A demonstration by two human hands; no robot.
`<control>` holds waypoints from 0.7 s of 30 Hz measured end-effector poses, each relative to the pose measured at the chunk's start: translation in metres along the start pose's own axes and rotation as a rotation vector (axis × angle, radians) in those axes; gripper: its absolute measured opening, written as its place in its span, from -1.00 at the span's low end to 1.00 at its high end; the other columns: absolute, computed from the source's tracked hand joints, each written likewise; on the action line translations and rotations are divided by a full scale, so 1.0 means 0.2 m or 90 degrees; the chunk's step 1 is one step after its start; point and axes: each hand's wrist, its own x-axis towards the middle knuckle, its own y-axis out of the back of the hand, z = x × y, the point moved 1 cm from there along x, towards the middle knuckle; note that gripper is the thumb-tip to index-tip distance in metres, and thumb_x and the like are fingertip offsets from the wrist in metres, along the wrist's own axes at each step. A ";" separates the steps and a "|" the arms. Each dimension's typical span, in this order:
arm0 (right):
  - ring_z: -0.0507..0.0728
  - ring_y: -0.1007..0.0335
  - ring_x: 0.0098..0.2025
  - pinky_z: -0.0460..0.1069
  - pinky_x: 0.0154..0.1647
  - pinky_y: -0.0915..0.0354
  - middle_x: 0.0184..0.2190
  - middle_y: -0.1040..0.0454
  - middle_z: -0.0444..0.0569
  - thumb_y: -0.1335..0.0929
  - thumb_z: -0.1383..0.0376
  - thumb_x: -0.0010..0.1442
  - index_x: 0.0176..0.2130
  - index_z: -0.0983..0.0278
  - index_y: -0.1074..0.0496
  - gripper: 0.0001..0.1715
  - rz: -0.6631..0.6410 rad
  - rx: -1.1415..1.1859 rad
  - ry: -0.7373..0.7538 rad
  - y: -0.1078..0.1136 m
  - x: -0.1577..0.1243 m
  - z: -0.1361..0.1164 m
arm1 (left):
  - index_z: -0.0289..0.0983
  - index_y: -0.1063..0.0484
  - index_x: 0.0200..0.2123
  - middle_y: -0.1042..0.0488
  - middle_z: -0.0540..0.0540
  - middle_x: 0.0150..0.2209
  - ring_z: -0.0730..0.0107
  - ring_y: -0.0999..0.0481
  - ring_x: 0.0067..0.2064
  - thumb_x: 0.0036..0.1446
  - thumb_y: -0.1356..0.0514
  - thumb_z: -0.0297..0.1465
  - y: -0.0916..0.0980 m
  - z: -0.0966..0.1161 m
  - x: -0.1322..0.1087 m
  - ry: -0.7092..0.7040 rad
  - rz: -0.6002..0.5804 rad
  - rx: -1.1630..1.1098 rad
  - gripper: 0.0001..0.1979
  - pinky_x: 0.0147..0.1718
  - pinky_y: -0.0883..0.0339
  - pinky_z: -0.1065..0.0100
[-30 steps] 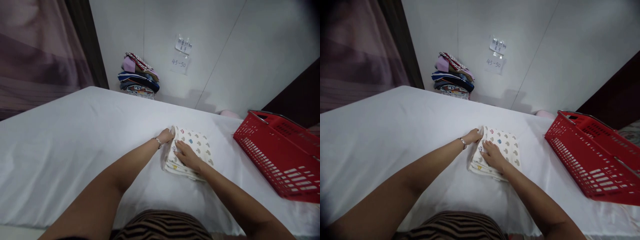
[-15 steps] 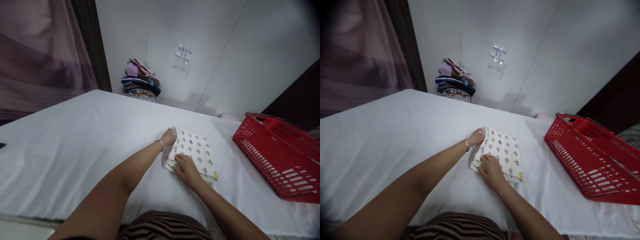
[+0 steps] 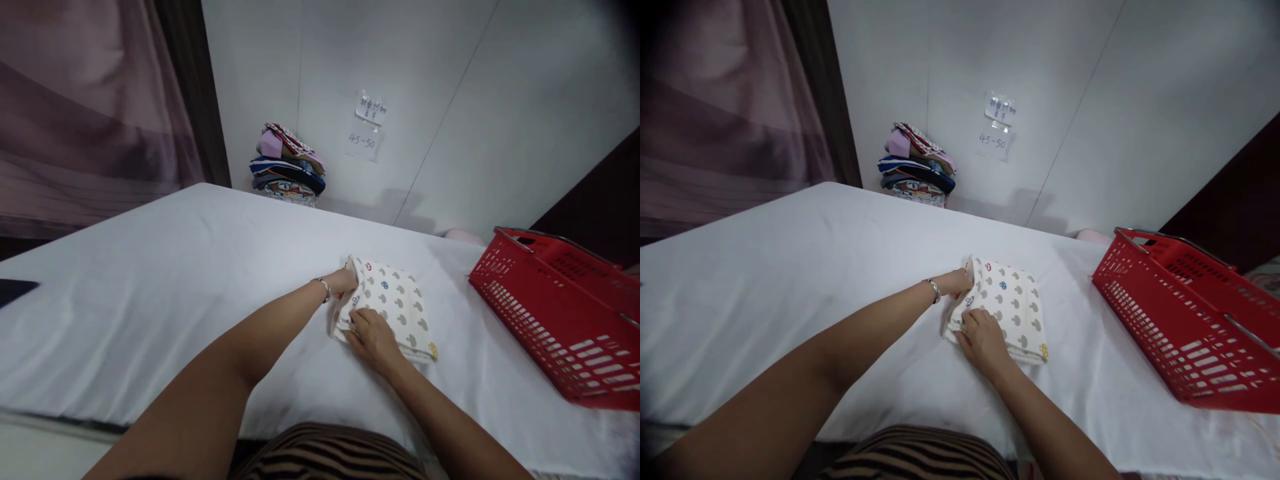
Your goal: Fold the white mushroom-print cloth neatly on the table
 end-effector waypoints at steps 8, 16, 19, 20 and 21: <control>0.12 -0.25 -0.24 -0.03 -0.24 -0.19 -0.31 -0.35 0.00 -0.17 0.36 0.23 -0.28 0.25 -0.32 -0.84 0.016 0.082 -0.047 0.00 -0.01 0.04 | -0.46 -0.23 0.00 -0.46 -0.40 -0.19 0.17 -0.50 -0.36 -0.07 -0.18 -0.50 0.04 -0.02 -0.02 0.005 0.013 0.018 -0.50 -0.57 -0.28 0.40; 0.14 -0.27 -0.21 -0.02 -0.25 -0.16 -0.27 -0.38 -0.04 -0.31 0.18 0.12 -0.18 0.22 -0.30 -0.75 -0.032 0.084 -0.075 0.01 0.01 0.00 | -0.42 -0.11 0.12 -0.49 -0.31 -0.24 0.27 -0.50 -0.46 -0.06 -0.21 -0.40 0.01 -0.08 -0.09 -0.001 0.010 -0.023 -0.35 -0.60 -0.25 0.43; 0.13 -0.27 -0.25 -0.03 -0.31 -0.13 -0.30 -0.38 -0.06 -0.33 0.12 0.09 -0.23 0.23 -0.29 -0.71 -0.033 0.087 -0.121 0.00 0.03 -0.03 | -0.41 -0.10 0.12 -0.51 -0.26 -0.28 0.32 -0.49 -0.47 -0.10 -0.23 -0.39 -0.01 -0.13 -0.13 -0.007 -0.008 -0.047 -0.31 -0.61 -0.24 0.46; 0.12 -0.27 -0.27 -0.04 -0.33 -0.11 -0.32 -0.38 -0.07 -0.33 0.12 0.08 -0.25 0.23 -0.29 -0.72 -0.028 0.089 -0.138 0.00 0.04 -0.03 | -0.40 -0.10 0.12 -0.50 -0.26 -0.27 0.32 -0.48 -0.47 -0.12 -0.24 -0.40 -0.01 -0.14 -0.14 -0.009 -0.009 -0.050 -0.30 -0.61 -0.24 0.46; 0.10 -0.26 -0.29 -0.05 -0.34 -0.10 -0.34 -0.38 -0.08 -0.33 0.12 0.08 -0.28 0.23 -0.29 -0.74 -0.018 0.092 -0.152 0.00 0.05 -0.04 | -0.40 -0.10 0.12 -0.50 -0.26 -0.26 0.33 -0.48 -0.47 -0.13 -0.24 -0.41 -0.02 -0.15 -0.14 -0.013 -0.007 -0.050 -0.30 -0.61 -0.23 0.46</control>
